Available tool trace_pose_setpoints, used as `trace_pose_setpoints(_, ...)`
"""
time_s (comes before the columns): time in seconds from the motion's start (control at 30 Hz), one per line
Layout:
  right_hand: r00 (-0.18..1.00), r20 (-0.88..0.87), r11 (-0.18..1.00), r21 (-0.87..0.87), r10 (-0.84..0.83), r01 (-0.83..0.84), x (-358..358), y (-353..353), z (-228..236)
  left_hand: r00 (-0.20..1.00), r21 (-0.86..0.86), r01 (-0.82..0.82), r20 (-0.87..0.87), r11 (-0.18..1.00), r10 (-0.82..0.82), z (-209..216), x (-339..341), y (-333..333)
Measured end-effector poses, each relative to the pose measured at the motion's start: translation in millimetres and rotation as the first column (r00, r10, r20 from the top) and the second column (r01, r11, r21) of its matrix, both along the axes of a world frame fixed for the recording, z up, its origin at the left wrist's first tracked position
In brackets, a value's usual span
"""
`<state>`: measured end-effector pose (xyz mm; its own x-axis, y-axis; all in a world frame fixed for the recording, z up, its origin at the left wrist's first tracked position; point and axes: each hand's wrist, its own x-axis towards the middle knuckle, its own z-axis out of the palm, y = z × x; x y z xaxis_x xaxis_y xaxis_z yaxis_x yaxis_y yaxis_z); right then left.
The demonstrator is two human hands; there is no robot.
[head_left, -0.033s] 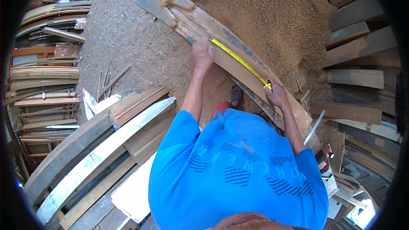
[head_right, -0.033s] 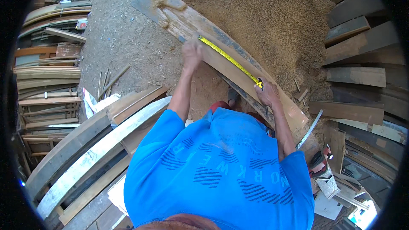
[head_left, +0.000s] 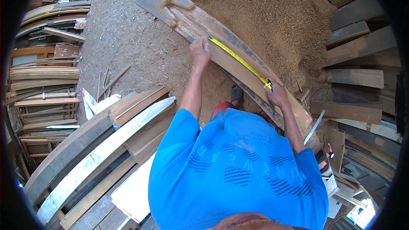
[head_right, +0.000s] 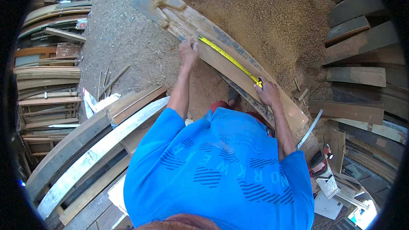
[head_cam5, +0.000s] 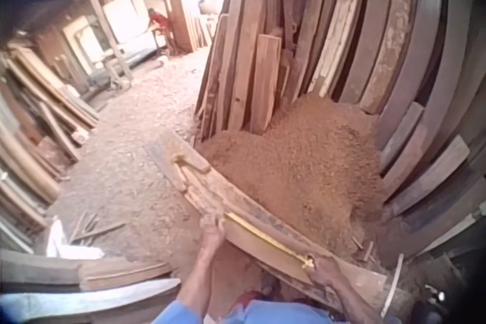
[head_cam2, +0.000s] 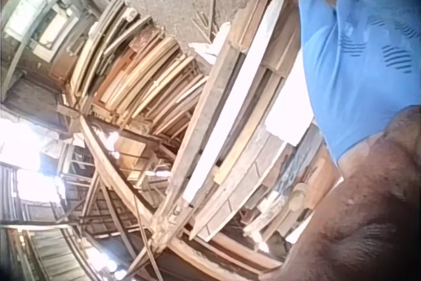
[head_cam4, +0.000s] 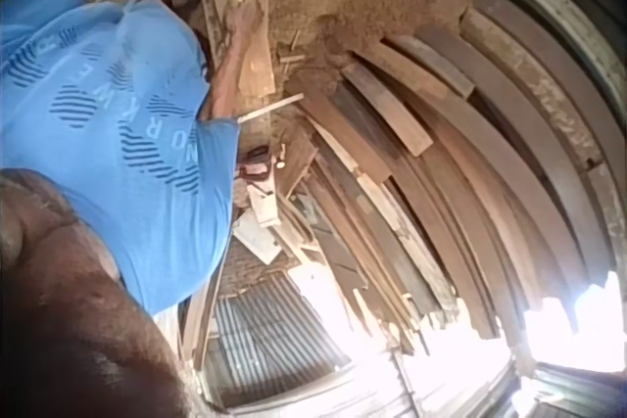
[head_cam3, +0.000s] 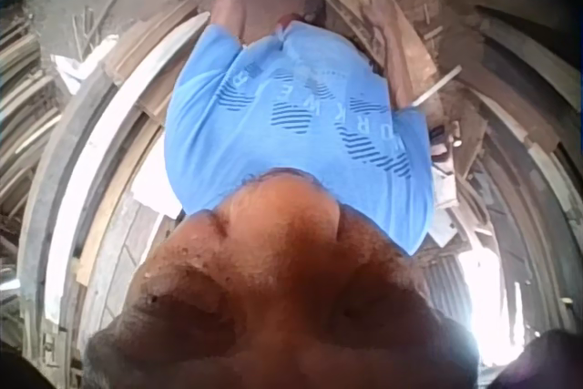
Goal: The person measures wood planks with a tape measure, marks them with a pencil, uses a handheld planer on a board, and attaches pieces together using a hammer and metal clamps.
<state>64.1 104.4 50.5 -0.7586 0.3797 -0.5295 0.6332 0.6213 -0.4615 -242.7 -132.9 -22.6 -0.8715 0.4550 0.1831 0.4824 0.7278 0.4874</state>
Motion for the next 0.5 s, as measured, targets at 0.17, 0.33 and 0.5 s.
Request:
trace_pose_setpoints(0.17, 1.0, -0.003, 1.0, -0.015, -0.003, 0.003, 0, 2, -3, 0.951, 0.23, -0.189, 0.285, 0.955, 0.12, 11, -32, 2)
trace_pose_setpoints(0.33, 1.0, 0.025, 1.0, -0.012, -0.008, 0.008, -1, 2, 2, 0.968, 0.197, -0.136, 0.237, 0.971, 0.087, 13, -21, 2)
trace_pose_setpoints(0.5, 0.999, 0.031, 1.0, 0.004, -0.006, 0.006, -4, 2, 2, 0.997, 0.038, -0.051, 0.061, 0.998, 0.049, 19, -8, 2)
